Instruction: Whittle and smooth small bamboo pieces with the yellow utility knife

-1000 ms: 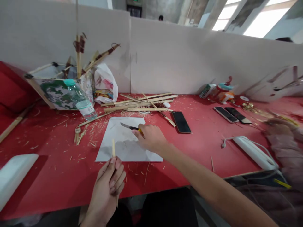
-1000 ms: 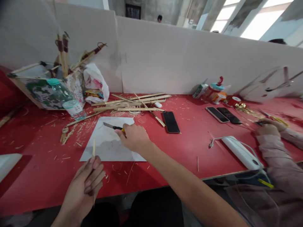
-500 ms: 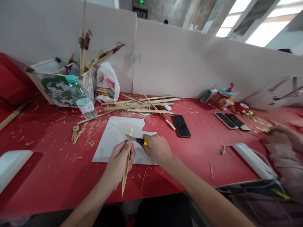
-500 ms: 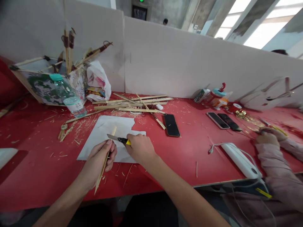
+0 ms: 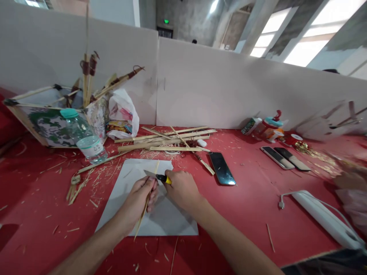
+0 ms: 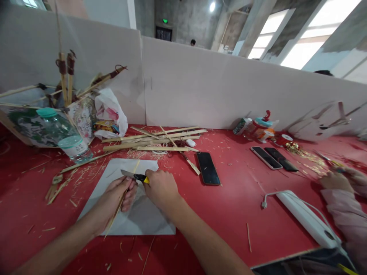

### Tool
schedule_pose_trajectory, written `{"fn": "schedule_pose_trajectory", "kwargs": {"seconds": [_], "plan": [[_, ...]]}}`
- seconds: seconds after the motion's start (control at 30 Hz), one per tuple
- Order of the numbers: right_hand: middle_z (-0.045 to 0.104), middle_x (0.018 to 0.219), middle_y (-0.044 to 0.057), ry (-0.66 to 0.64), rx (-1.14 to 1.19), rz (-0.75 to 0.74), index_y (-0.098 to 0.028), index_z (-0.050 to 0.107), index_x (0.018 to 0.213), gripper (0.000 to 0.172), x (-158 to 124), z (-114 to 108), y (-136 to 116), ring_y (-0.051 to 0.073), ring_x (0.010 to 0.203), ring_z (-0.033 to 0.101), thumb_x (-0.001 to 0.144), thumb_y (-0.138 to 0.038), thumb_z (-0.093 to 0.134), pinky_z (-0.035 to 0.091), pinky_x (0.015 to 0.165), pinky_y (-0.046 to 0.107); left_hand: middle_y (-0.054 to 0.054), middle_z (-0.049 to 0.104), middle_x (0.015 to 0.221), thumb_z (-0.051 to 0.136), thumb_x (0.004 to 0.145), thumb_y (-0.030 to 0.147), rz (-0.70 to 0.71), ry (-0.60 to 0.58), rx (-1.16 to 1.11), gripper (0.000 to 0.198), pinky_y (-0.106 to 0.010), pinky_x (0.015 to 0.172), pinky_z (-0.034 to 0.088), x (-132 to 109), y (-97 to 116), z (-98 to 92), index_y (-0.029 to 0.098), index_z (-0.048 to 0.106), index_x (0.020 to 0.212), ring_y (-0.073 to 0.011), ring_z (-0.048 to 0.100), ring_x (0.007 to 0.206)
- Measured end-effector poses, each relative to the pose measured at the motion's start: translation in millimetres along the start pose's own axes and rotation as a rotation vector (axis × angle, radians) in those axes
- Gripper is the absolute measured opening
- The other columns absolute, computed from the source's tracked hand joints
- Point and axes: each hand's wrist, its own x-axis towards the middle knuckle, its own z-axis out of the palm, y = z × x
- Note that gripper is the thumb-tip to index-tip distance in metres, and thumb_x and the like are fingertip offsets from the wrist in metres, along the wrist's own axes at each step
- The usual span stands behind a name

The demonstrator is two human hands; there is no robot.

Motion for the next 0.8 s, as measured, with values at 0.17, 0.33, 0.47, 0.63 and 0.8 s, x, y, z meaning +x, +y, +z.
{"fn": "schedule_pose_trajectory", "kwargs": {"seconds": [0.17,0.33,0.47,0.63,0.8], "plan": [[0.074,0.076,0.005,-0.016,-0.002,0.002,-0.023,0.067,0.089,0.017,3.8,16.0,-0.8,0.02,0.065,0.069,0.094,-0.03,0.052,0.019,0.053,0.032,0.01,0.037,0.049,0.074,0.067,0.069,-0.004,-0.005,-0.067,0.058,-0.015,0.031,0.024,10.7,-21.3,-8.5,0.02,0.042,0.068,-0.0032,0.026,0.035],[0.074,0.075,0.005,-0.044,0.02,0.031,-0.023,0.067,0.088,0.021,4.1,17.8,-5.1,0.02,0.065,0.069,0.097,-0.033,0.051,0.018,0.054,0.032,0.01,0.038,0.049,0.073,0.07,0.065,-0.016,-0.008,-0.117,0.054,-0.014,0.032,0.023,7.8,-22.9,-14.1,0.02,0.043,0.069,-0.0031,0.026,0.036],[0.075,0.077,0.005,-0.057,0.05,0.041,-0.022,0.067,0.088,0.019,4.8,13.6,-6.2,0.02,0.068,0.07,0.097,-0.031,0.053,0.02,0.055,0.031,0.009,0.038,0.049,0.069,0.076,0.062,0.01,-0.017,-0.124,0.049,-0.015,0.032,0.024,9.1,-21.2,-16.0,0.02,0.045,0.07,-0.0038,0.027,0.036],[0.074,0.075,0.005,-0.037,0.038,0.046,-0.022,0.067,0.088,0.018,3.4,17.3,-6.2,0.02,0.067,0.07,0.096,-0.033,0.055,0.019,0.054,0.031,0.009,0.035,0.048,0.067,0.076,0.067,0.05,0.003,-0.044,0.054,-0.016,0.033,0.022,5.3,-19.8,-15.3,0.02,0.043,0.066,-0.0037,0.026,0.036],[0.075,0.075,0.004,0.076,0.012,0.045,-0.022,0.068,0.09,0.029,8.3,26.1,-4.4,0.019,0.066,0.07,0.103,-0.036,0.045,0.018,0.053,0.032,0.009,0.034,0.048,0.068,0.078,0.065,0.054,0.042,-0.043,0.055,-0.015,0.033,0.022,-4.9,-16.6,-8.7,0.02,0.04,0.064,-0.0033,0.025,0.037]]}}
